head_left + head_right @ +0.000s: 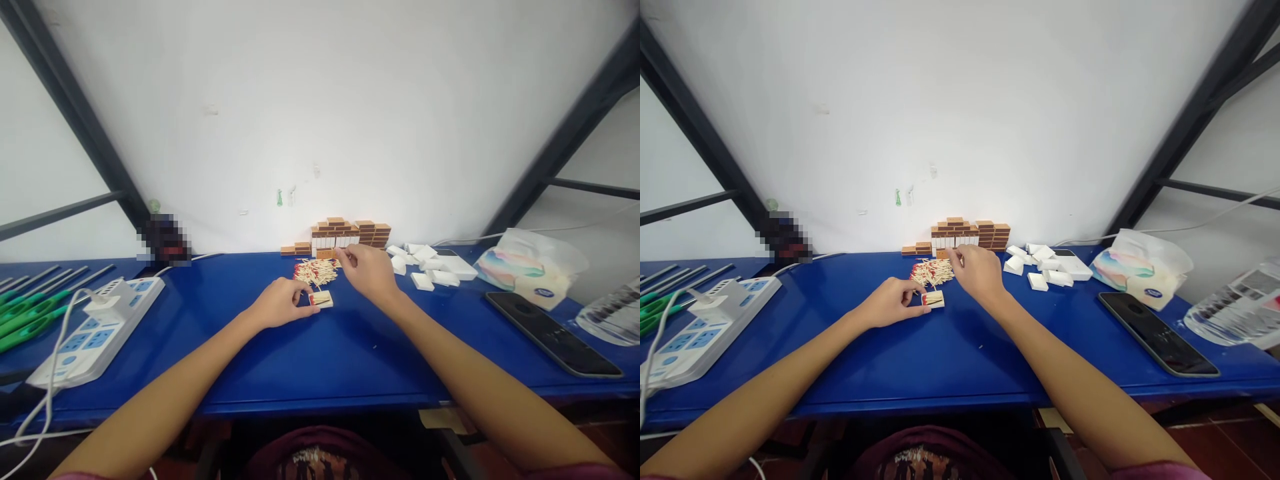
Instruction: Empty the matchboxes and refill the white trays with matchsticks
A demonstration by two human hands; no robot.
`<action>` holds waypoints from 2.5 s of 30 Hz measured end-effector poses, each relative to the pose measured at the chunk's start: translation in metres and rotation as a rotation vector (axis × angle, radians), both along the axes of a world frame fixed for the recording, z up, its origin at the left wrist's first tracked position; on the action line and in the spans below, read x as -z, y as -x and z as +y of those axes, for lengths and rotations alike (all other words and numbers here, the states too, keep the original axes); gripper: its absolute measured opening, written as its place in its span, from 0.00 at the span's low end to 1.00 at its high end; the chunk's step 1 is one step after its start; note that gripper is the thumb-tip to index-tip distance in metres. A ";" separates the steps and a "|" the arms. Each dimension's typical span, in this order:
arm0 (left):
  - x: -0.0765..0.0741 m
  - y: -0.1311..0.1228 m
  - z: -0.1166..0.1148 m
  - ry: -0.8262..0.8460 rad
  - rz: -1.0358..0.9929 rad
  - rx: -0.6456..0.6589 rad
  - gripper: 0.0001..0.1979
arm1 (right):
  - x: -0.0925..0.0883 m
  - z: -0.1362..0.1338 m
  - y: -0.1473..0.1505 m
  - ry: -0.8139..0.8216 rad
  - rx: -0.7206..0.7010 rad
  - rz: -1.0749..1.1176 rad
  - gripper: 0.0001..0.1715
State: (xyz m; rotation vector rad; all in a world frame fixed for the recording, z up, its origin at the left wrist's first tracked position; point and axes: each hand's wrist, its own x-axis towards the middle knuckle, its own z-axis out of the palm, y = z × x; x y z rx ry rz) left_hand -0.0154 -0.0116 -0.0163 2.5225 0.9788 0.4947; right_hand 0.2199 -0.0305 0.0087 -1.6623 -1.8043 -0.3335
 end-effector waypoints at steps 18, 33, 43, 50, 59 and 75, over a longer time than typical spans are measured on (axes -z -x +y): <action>-0.007 0.006 0.002 -0.029 0.076 0.013 0.21 | 0.015 0.010 -0.002 0.207 -0.078 -0.055 0.21; -0.008 0.004 -0.003 -0.138 0.182 0.052 0.20 | 0.036 0.020 -0.001 0.265 -0.413 -0.234 0.04; -0.009 0.005 -0.001 -0.181 0.236 -0.035 0.19 | 0.041 0.017 0.001 0.264 -0.356 -0.179 0.03; -0.009 0.007 -0.001 -0.182 0.251 -0.051 0.19 | 0.042 0.020 -0.002 0.352 -0.380 -0.185 0.06; -0.011 0.007 0.000 -0.188 0.263 -0.051 0.18 | 0.039 0.022 -0.007 0.489 -0.374 -0.216 0.07; -0.007 0.007 0.002 -0.185 0.217 -0.070 0.17 | 0.028 0.000 0.015 0.427 -0.509 -0.185 0.06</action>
